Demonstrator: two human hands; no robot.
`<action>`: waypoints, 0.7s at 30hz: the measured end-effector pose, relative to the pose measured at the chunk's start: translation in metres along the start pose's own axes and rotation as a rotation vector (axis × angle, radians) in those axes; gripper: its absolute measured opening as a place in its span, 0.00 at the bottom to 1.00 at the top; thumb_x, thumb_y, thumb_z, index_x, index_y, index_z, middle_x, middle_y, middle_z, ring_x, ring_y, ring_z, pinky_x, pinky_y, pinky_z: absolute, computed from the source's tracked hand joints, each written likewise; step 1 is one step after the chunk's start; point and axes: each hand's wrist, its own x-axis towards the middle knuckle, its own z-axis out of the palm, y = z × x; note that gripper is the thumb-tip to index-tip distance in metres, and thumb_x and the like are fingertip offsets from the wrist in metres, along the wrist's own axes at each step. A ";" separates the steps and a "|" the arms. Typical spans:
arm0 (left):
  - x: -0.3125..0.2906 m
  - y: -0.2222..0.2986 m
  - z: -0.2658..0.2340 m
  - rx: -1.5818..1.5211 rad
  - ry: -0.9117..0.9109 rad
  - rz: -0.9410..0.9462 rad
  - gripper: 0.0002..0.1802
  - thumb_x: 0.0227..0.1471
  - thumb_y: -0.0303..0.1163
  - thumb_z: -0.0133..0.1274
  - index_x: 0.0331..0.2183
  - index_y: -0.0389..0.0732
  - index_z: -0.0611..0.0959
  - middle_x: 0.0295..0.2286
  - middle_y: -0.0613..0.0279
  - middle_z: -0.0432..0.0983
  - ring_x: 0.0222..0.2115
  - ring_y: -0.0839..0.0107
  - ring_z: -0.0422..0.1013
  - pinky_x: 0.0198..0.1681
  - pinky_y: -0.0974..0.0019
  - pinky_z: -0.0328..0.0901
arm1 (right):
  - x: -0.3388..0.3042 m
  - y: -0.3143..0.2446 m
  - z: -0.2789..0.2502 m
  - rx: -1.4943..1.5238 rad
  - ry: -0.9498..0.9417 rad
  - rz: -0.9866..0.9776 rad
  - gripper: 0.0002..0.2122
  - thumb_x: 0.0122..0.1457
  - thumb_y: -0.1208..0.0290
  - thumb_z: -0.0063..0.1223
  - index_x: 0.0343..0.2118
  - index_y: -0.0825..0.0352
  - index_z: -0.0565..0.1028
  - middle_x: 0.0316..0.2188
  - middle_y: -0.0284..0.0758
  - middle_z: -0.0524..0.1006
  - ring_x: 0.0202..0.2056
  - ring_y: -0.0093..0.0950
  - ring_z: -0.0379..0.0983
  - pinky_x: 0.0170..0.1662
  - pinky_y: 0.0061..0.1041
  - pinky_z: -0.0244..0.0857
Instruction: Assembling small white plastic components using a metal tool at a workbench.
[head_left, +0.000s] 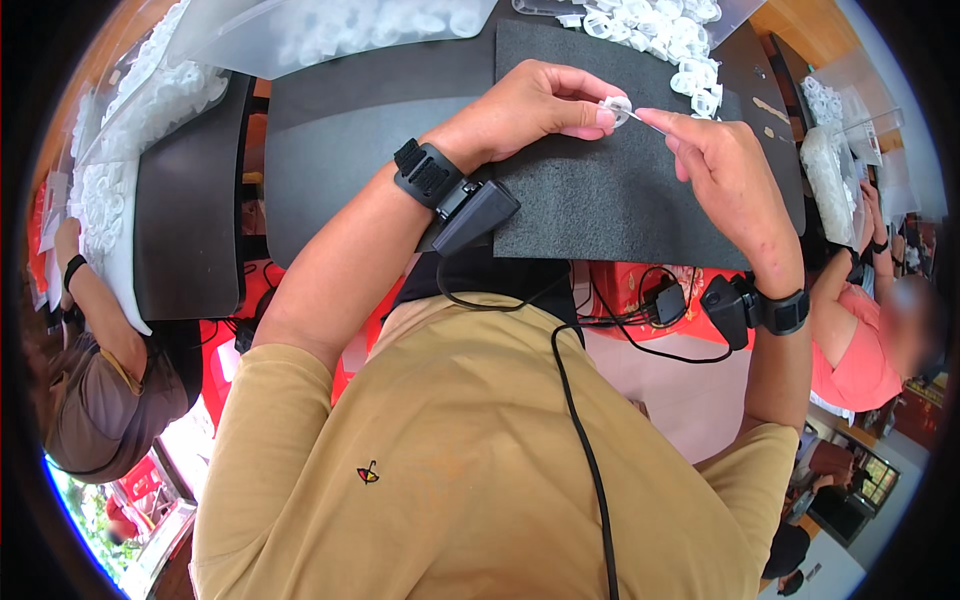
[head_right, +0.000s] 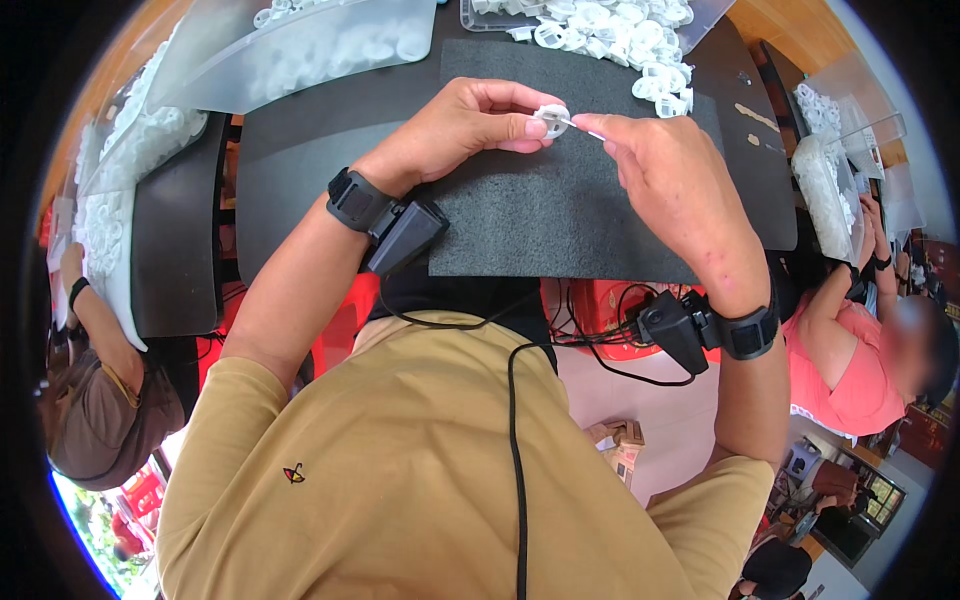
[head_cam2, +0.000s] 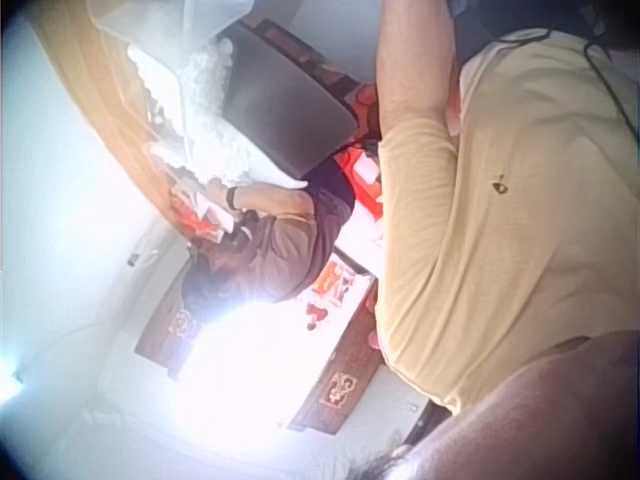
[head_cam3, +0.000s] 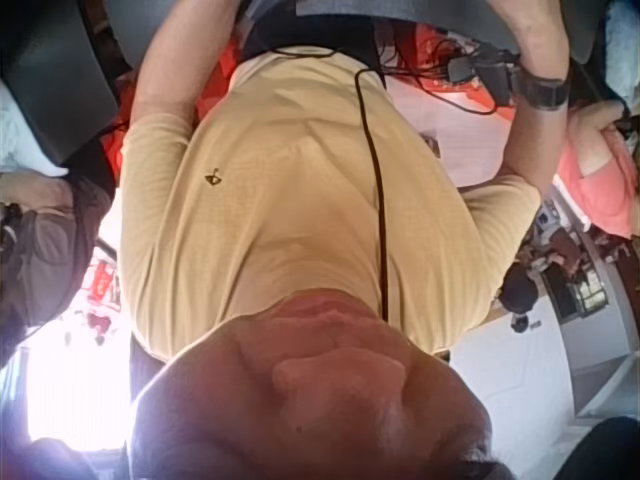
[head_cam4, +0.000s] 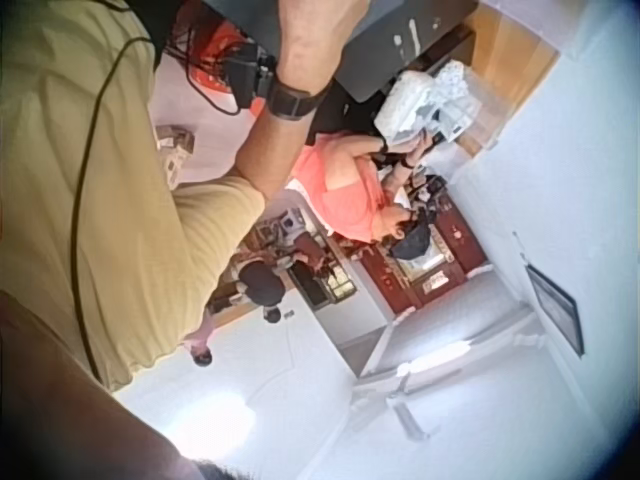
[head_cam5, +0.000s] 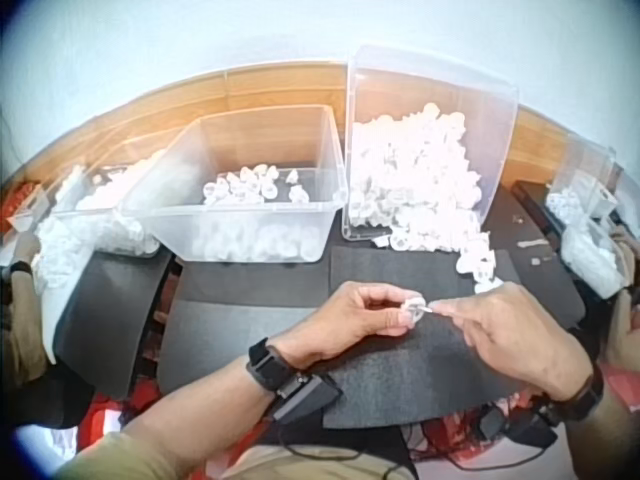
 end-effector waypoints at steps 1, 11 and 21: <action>0.000 0.001 0.001 0.008 0.002 -0.003 0.18 0.49 0.29 0.59 0.44 0.36 0.80 0.34 0.61 0.79 0.33 0.78 0.74 0.40 0.75 0.70 | 0.000 0.002 0.001 0.006 -0.001 -0.034 0.16 0.57 0.79 0.43 0.47 0.60 0.76 0.14 0.40 0.65 0.16 0.30 0.62 0.24 0.29 0.60; -0.003 0.000 0.003 0.085 0.009 0.028 0.17 0.48 0.27 0.59 0.42 0.34 0.80 0.33 0.60 0.79 0.33 0.77 0.74 0.41 0.74 0.70 | 0.005 -0.007 0.000 -0.163 0.019 -0.087 0.13 0.51 0.79 0.46 0.37 0.62 0.80 0.25 0.45 0.77 0.29 0.44 0.73 0.33 0.38 0.68; -0.006 0.003 0.005 0.029 0.074 0.028 0.18 0.49 0.26 0.58 0.43 0.32 0.79 0.35 0.56 0.78 0.34 0.74 0.75 0.42 0.72 0.71 | 0.008 -0.008 -0.005 -0.282 0.043 -0.127 0.13 0.51 0.79 0.46 0.38 0.61 0.79 0.25 0.44 0.77 0.28 0.43 0.74 0.32 0.38 0.68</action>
